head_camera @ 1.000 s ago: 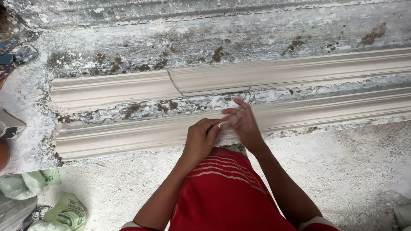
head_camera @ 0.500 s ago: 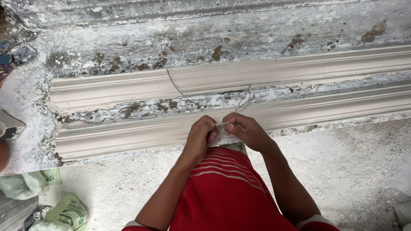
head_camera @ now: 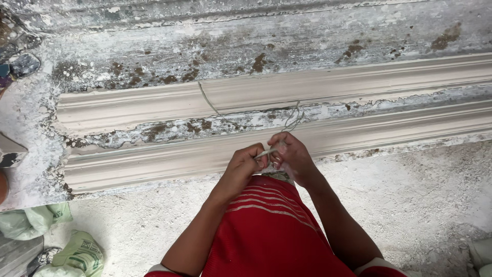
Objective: The person ties a wire around a long plaster cornice molding resting on a work surface, twisting the wire ends to secure it. They then scoop gypsum powder from a bag into a container and use a small trowel to apply and press plaster onto the damaged edge of the molding.
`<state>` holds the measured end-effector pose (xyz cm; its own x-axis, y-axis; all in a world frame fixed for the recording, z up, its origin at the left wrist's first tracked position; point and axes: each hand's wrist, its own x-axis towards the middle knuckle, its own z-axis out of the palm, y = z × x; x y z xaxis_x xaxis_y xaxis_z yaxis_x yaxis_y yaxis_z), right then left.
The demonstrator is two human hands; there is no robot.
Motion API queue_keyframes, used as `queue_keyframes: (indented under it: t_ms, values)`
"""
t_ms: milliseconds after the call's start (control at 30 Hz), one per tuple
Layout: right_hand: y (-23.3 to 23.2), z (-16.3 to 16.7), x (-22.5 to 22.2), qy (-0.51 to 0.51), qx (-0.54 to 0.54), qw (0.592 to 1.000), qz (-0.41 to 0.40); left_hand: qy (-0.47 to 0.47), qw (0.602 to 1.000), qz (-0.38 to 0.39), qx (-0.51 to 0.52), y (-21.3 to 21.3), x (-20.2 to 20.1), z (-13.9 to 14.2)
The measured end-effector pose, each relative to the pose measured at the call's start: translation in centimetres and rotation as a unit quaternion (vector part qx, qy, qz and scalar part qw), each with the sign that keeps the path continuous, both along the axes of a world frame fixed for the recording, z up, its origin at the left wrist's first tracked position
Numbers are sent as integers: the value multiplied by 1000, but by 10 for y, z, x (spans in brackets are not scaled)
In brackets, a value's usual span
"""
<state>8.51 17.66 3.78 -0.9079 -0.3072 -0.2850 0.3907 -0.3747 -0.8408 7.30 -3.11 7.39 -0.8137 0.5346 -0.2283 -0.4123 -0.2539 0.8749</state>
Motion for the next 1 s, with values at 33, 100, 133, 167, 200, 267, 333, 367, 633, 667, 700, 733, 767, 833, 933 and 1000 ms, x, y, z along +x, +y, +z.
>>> queue_keyframes:
  t_ms: [33, 100, 133, 167, 200, 267, 333, 367, 633, 667, 700, 733, 767, 833, 933, 1000]
  values:
    - [-2, 0, 1, -28, 102, 994, -22, 30, 998, 24, -42, 1, -2, 0]
    - [-9, -1, 2, 15, 41, 998, -55, 88, 985, 71, -126, 3, -5, 0]
    - [-11, -2, 2, 37, 10, 997, -71, 45, 985, 106, -128, 4, -6, 1]
    - [-12, -3, 1, 37, -20, 995, -92, 4, 982, 141, -128, 4, -8, 2]
    - [-13, -4, -1, 36, -48, 992, -113, -38, 976, 173, -127, 5, -9, 3]
    - [-13, -8, -1, -8, -106, 982, -153, -119, 979, 161, 45, 2, -11, 5]
    - [-10, -12, -3, -86, -165, 964, -191, -102, 970, 115, 190, 1, -11, 8]
    - [-9, -13, -2, -71, -185, 968, -153, -49, 964, 80, 247, 0, -8, 9]
    - [14, -6, -16, 33, -243, 965, -91, 59, 994, 64, 64, 25, 0, -9]
    - [15, -4, -15, 89, -127, 986, -59, -26, 992, 119, 41, 32, -5, -14]
    - [17, -2, -11, 144, -9, 989, -27, -110, 979, 173, 18, 38, -10, -18]
    - [19, -1, -7, 196, 109, 974, 4, -118, 973, 200, -6, 43, -13, -20]
    - [22, -1, -4, 221, 103, 970, 22, -126, 965, 226, -28, 49, -18, -21]
    - [30, -5, 2, 268, 89, 958, 59, -120, 964, 235, -9, 58, -22, -18]
    - [62, -18, -15, 102, 112, 983, -104, -61, 985, 160, 22, 66, -20, -2]
    - [78, -28, -25, 118, -13, 987, -111, -10, 995, 69, -74, 65, -9, 13]
